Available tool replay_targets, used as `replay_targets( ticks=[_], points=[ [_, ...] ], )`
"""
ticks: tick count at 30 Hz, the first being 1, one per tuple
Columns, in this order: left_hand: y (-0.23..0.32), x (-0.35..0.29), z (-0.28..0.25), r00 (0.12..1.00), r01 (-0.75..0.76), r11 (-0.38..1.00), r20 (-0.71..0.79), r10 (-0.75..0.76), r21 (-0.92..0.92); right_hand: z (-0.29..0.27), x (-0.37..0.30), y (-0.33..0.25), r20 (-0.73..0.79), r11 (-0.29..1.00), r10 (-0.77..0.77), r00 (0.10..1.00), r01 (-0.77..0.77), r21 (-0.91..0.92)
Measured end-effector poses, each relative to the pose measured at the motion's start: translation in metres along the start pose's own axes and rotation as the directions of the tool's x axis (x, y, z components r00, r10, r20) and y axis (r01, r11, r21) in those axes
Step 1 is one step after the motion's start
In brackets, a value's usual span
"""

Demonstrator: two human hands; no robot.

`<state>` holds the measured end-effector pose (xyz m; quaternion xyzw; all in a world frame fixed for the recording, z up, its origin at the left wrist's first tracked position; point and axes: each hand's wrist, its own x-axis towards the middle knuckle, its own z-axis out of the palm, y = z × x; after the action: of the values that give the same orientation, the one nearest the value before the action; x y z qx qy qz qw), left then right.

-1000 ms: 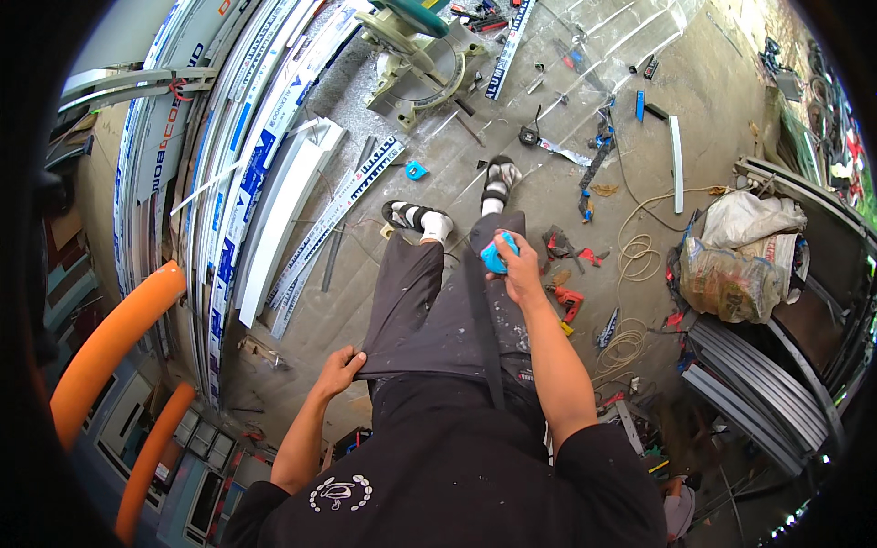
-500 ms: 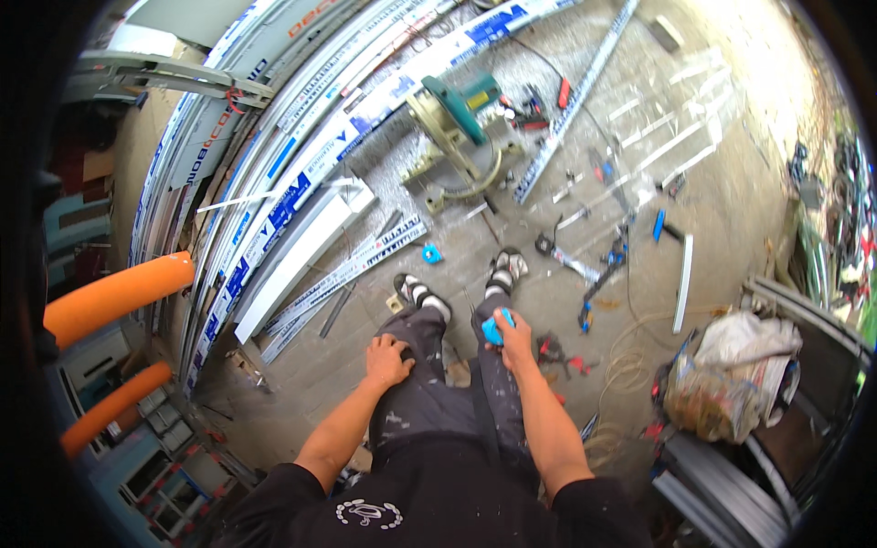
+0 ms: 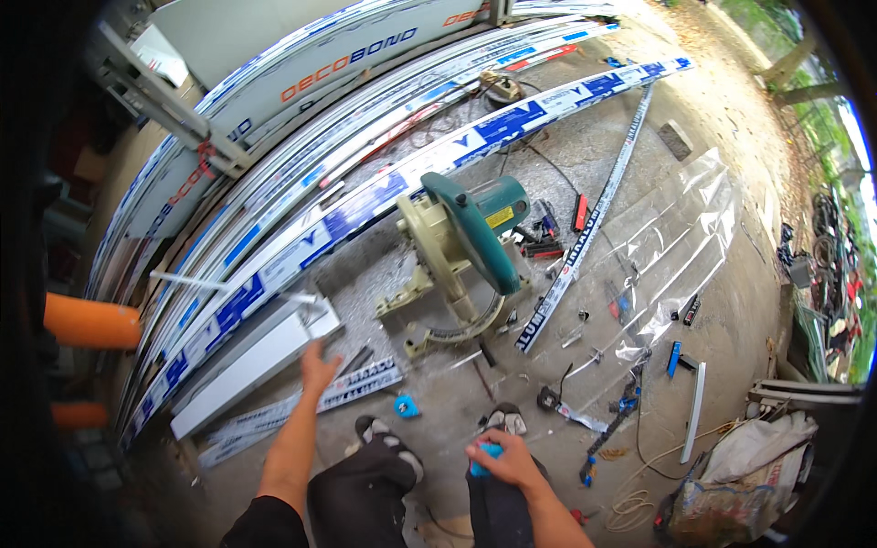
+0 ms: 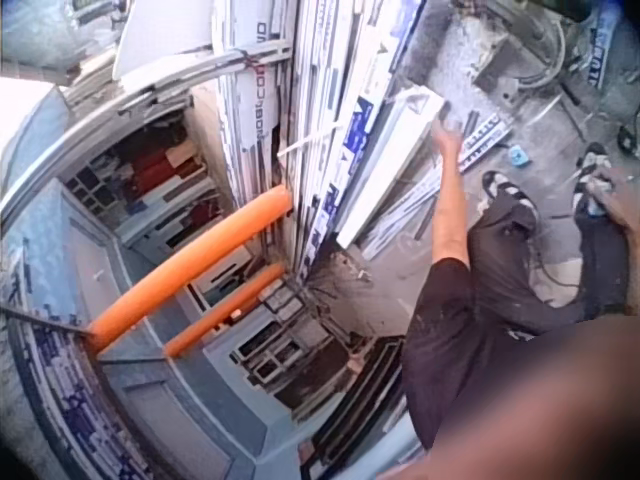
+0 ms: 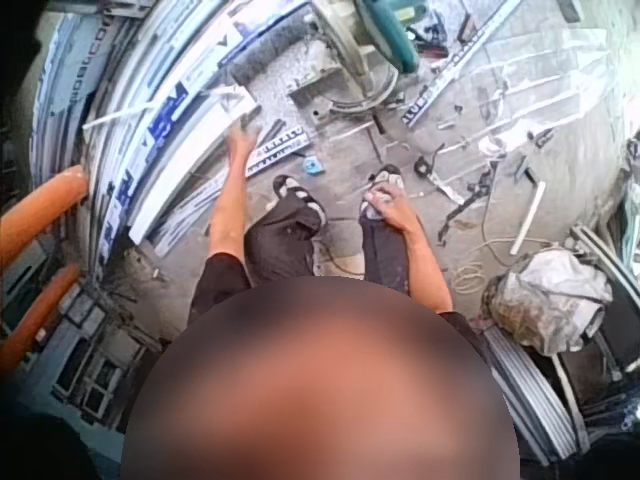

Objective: The person carries a long aluminum profile to a miter saw, measures and marks it with a tape measure and pen, then cuts it. The person repeats the measure-mark-cut cycle on another profile.

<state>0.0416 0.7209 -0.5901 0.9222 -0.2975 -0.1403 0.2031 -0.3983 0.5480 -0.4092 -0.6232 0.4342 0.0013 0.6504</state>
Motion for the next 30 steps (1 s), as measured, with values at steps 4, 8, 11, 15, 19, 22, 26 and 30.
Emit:
replay_targets(
  ticks=[4, 8, 11, 15, 19, 22, 26, 30],
  points=[
    [-0.067, 0.153, 0.051, 0.824, 0.359, 0.293, 0.153, -0.545, -0.886, -0.016, 0.021, -0.015, 0.044, 0.997, -0.068, 0.997, 0.069, -0.035],
    [-0.104, 0.277, 0.075, 0.613, 0.172, -0.294, 0.335, -0.716, -0.940, -0.017, 0.034, -0.015, -0.113, 0.988, -0.152, 0.982, 0.151, -0.019],
    [-0.104, 0.324, 0.090, 0.766, 0.031, -0.424, 0.294, -0.571, -0.905, -0.010, 0.037, -0.005, -0.291, 0.971, -0.231, 0.928, 0.201, -0.131],
    [-0.073, 0.339, 0.097, 0.563, -0.090, -0.404, 0.288, -0.775, -0.910, 0.007, 0.033, -0.002, -0.394, 0.920, -0.385, 0.834, 0.313, -0.237],
    [-0.055, 0.323, 0.085, 0.469, -0.029, -0.370, 0.314, -0.826, -0.929, 0.022, 0.026, -0.014, -0.337, 0.914, -0.380, 0.861, 0.295, -0.279],
    [-0.052, 0.323, 0.079, 0.522, -0.035, -0.377, 0.304, -0.797, -0.926, 0.028, 0.019, -0.020, -0.326, 0.925, -0.323, 0.888, 0.225, -0.305],
    [-0.063, 0.333, 0.078, 0.569, -0.045, -0.386, 0.294, -0.768, -0.922, 0.034, 0.007, -0.021, -0.274, 0.853, -0.439, 0.856, 0.300, -0.428],
    [-0.079, 0.341, 0.077, 0.644, -0.061, -0.398, 0.268, -0.716, -0.915, 0.037, 0.000, -0.024, -0.224, 0.847, -0.441, 0.869, 0.320, -0.425]
  ],
)
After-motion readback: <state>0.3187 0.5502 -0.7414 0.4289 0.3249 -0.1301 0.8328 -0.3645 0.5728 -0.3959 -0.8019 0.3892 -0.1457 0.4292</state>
